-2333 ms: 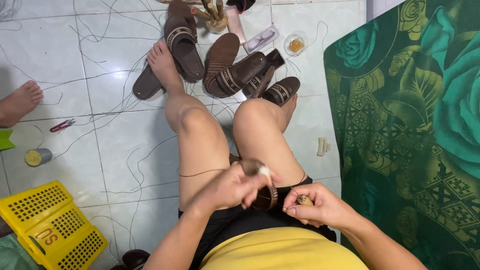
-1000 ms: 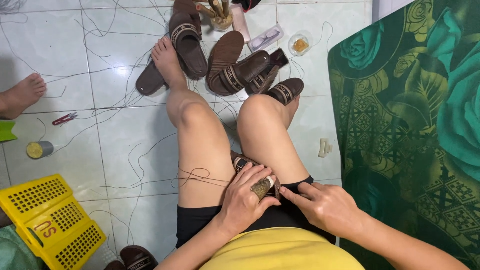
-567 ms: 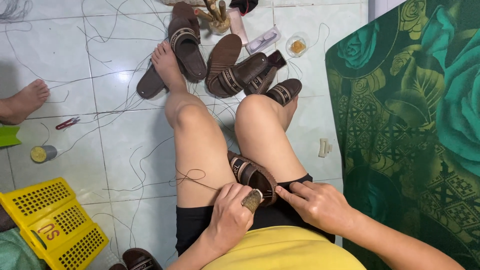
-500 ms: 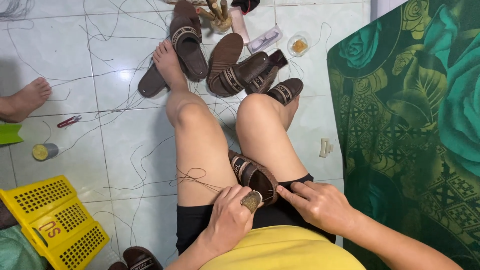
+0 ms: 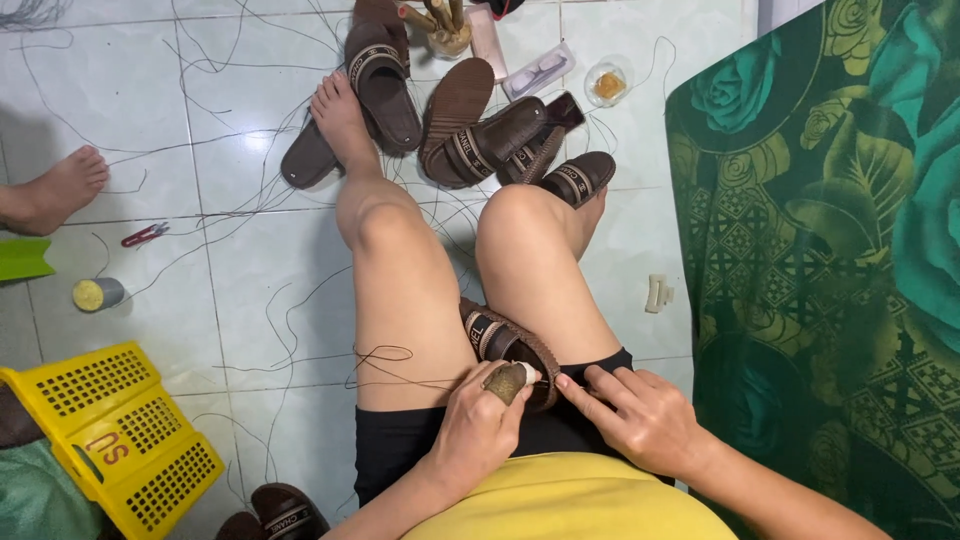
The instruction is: Hand-stitching the straps of sandals to the soles using a needle and thread.
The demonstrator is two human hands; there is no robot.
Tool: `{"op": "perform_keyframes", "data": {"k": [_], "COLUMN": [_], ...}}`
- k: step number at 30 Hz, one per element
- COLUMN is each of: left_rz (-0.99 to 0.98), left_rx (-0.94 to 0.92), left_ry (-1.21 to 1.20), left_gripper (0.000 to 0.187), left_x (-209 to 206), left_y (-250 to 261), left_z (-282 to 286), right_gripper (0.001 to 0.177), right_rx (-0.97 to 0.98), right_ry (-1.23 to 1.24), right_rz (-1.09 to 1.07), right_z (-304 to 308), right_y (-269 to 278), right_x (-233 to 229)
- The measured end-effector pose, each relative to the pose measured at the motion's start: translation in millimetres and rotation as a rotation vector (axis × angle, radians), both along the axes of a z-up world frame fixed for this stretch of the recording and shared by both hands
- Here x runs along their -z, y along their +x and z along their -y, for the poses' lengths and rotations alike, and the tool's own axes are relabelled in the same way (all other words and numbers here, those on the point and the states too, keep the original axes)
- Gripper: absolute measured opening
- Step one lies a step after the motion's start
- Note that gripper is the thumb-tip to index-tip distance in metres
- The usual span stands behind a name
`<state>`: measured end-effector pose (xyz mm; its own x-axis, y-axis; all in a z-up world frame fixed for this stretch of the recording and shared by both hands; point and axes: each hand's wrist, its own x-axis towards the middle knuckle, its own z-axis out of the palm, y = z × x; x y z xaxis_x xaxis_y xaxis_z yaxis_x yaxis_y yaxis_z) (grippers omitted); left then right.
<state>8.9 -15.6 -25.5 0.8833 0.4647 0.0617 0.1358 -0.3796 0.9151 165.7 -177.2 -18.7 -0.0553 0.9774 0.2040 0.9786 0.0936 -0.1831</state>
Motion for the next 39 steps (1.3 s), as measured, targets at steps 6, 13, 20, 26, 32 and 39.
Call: {"op": "perform_keyframes", "data": {"k": [6, 13, 20, 26, 32, 39], "left_rz": [-0.416, -0.483, 0.002, -0.235, -0.554, -0.600], "left_rx": [0.061, -0.123, 0.077, 0.152, -0.011, -0.096], "left_ry": [-0.383, -0.775, 0.282, 0.147, -0.420, -0.627], "left_gripper": [0.014, 0.021, 0.014, 0.011, 0.015, 0.014], "left_x": [-4, -2, -27, 2, -8, 0], "left_y": [2, 19, 0, -18, -1, 13], "left_z": [0, -2, -6, 8, 3, 9], "right_gripper": [0.042, 0.050, 0.034, 0.008, 0.002, 0.002], "right_rx": [0.072, 0.151, 0.329, 0.486, 0.355, 0.341], "right_ry": [-0.022, -0.536, -0.415, -0.111, -0.047, -0.048], "right_rz": [-0.064, -0.193, -0.731, -0.989, -1.042, -1.114], "right_z": [8, 37, 18, 4, -1, -3], "right_y": [-1, 40, 23, -7, -11, -11], "right_x": [6, -41, -29, -2, -11, -10]}}
